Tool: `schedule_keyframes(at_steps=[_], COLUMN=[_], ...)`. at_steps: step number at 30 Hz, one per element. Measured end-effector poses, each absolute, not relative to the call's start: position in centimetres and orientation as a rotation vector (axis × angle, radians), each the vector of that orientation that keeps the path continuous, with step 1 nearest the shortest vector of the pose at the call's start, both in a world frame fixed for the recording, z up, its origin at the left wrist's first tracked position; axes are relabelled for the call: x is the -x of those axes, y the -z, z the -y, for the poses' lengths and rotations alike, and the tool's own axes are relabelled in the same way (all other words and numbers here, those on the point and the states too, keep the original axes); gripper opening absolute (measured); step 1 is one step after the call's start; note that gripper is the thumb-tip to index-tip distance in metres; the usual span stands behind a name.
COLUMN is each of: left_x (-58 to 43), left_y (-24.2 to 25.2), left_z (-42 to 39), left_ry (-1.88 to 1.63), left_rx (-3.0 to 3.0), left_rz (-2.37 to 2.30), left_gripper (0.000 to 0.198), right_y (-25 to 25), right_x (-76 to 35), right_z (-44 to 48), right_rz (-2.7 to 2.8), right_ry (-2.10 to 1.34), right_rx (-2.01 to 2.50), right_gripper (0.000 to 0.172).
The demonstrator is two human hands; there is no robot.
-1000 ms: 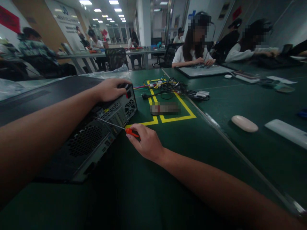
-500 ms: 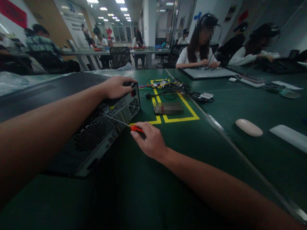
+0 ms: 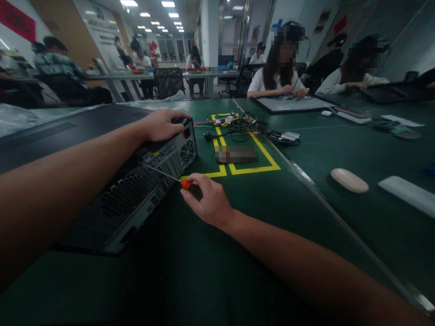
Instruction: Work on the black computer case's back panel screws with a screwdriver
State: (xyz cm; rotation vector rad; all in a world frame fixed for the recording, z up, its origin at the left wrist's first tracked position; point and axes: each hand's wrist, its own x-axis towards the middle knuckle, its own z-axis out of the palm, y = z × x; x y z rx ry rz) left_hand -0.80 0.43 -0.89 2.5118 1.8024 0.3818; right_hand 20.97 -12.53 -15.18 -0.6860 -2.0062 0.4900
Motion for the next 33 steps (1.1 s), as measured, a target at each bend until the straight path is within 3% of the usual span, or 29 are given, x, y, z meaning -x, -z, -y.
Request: schedule_keyframes(at_steps=[4,33], left_x=[0.84,0.56], left_y=[0.88,0.63], left_z=[-0.46,-0.13], left_ry=[-0.374,-0.375], left_rx=[-2.497,-2.48], left_rz=[-1.796,-1.807], left_gripper=[0.07,0.074], right_y=[15.27,14.94], right_x=[-20.98,-21.05], right_z=[12.41,12.63], right_rz=[2.022,2.032], right_ry=[-0.487,-0.484], right_rx=[0.691,0.725], right_gripper=[0.023,0.024])
